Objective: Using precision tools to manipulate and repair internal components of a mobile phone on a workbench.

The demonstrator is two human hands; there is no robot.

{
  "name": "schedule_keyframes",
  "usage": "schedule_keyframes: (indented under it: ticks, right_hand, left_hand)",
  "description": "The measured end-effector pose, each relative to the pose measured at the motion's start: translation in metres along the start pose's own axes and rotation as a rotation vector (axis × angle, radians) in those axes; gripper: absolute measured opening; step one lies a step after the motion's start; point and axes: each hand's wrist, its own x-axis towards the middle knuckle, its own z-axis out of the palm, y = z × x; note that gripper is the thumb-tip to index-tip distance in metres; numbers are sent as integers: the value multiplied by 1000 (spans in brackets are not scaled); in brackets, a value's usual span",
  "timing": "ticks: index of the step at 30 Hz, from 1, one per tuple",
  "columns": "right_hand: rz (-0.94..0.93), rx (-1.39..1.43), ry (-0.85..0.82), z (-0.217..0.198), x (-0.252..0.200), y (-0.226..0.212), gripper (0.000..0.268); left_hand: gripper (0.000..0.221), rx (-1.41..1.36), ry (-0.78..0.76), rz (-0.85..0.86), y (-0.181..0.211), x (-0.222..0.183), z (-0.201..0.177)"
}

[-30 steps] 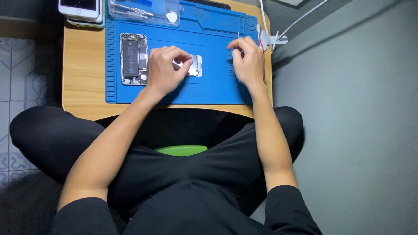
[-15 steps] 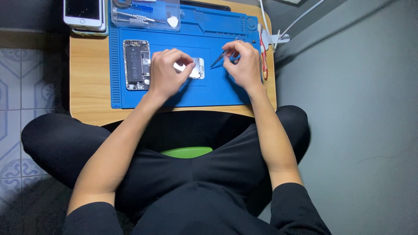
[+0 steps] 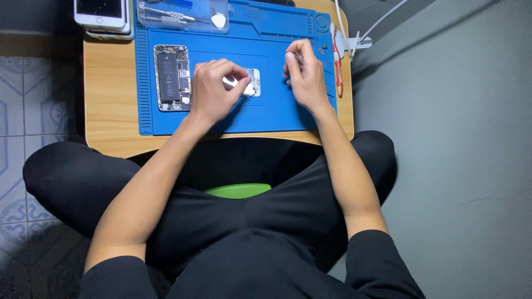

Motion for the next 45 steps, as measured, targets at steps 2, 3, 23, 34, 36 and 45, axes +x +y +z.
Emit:
schedule_keyframes:
  ticks: [2, 3, 23, 34, 36, 45]
  right_hand:
    - [-13, 0, 1, 0, 1, 2, 17]
    - [-25, 1, 3, 2, 1, 3, 23]
    - [-29, -425, 65, 0, 0, 17, 19]
    - [-210, 0, 159, 4, -2, -4, 39]
    - [-158, 28, 153, 6, -4, -6, 42]
    - [-194, 173, 31, 12, -13, -15, 39]
  left_hand:
    - [13, 1, 3, 2, 1, 1, 1]
    - [16, 1, 4, 3, 1, 1, 0]
    - [6, 16, -13, 17, -2, -2, 3]
    - [11, 2, -7, 33, 0, 0, 2]
    - [9, 3, -3, 47, -1, 0, 2]
    - [5, 11, 1, 53, -5, -3, 7]
